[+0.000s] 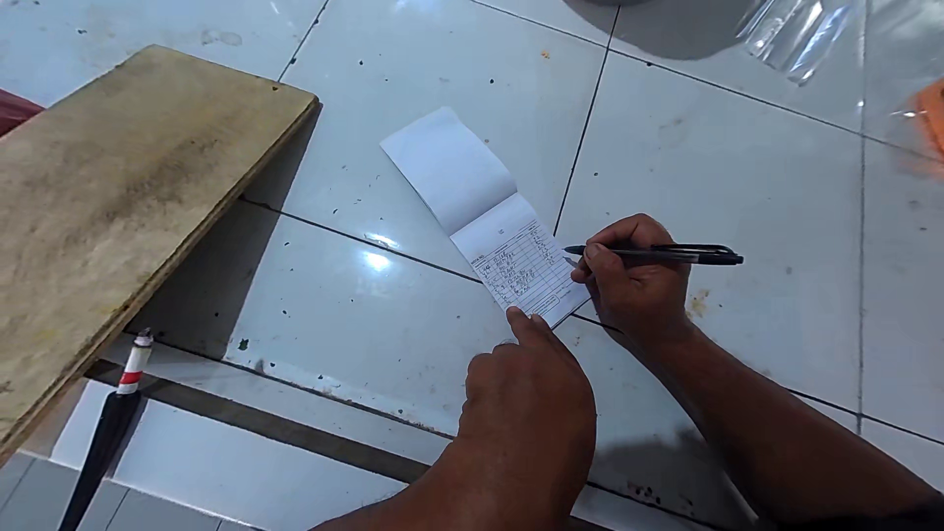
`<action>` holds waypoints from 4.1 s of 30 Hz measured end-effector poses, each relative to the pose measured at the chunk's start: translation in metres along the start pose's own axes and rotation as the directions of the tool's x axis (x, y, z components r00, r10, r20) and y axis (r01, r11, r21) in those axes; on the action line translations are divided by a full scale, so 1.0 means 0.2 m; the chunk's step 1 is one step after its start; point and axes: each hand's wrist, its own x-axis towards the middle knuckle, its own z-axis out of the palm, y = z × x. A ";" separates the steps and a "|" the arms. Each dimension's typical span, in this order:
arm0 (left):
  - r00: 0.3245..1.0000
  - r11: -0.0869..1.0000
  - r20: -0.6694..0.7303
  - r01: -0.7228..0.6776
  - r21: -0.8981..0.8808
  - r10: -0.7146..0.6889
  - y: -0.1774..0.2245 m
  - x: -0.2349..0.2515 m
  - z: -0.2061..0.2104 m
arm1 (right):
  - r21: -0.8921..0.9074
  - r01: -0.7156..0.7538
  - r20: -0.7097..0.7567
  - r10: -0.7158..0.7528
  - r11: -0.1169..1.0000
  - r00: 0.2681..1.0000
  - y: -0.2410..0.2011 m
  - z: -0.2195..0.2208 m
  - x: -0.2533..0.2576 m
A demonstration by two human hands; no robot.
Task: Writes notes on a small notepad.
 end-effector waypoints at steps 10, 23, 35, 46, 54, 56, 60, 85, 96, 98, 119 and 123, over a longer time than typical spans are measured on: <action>1.000 1.000 0.011 -0.001 -0.029 0.001 0.00 0.00 0.00 | -0.022 -0.004 -0.020 0.003 1.000 1.000 0.01 0.01 0.00; 0.998 0.997 -0.047 -0.047 -0.067 0.044 -0.02 0.04 0.05 | 0.006 -0.020 -0.017 0.021 1.000 1.000 0.00 0.01 0.00; 0.996 0.997 -0.063 -0.063 -0.043 0.060 -0.03 0.06 0.05 | -0.062 0.083 0.148 -0.074 0.995 0.986 -0.03 -0.10 0.07; 0.999 0.999 -0.022 -0.038 -0.005 0.038 -0.01 0.06 0.03 | -0.078 0.002 0.130 0.008 0.997 0.991 0.01 -0.07 0.01; 0.998 0.999 -0.044 -0.043 0.015 0.044 -0.01 0.06 0.04 | -0.101 0.002 0.127 0.010 0.995 0.992 0.02 -0.07 0.01; 0.999 0.999 -0.032 -0.037 0.011 0.037 -0.01 0.06 0.04 | -0.102 0.013 0.127 0.000 0.995 0.992 0.02 -0.07 0.01; 0.999 0.999 -0.007 -0.036 -0.008 0.036 -0.01 0.06 0.04 | -0.088 0.021 0.128 -0.009 0.996 0.992 0.02 -0.06 0.01; 0.999 0.999 -0.015 -0.052 -0.003 0.052 -0.02 0.06 0.04 | -0.130 0.015 0.132 0.002 0.991 0.991 0.02 -0.05 0.01; 0.999 0.999 -0.006 -0.044 -0.020 0.044 -0.02 0.06 0.04 | -0.133 0.013 0.103 0.001 0.991 0.995 0.02 -0.05 0.01; 0.999 0.999 -0.028 -0.044 -0.022 0.044 -0.02 0.06 0.04 | -0.145 0.014 0.105 0.001 0.989 0.994 0.02 -0.05 0.01; 0.991 0.996 -0.101 -0.089 -0.025 0.086 -0.05 0.06 0.01 | 0.153 -0.179 -0.021 0.184 0.972 0.983 -0.01 -0.05 0.04; 0.886 0.976 -0.414 -0.214 0.040 0.211 -0.07 0.01 0.07 | 0.108 -0.156 -0.001 0.157 0.982 0.988 0.01 -0.04 0.04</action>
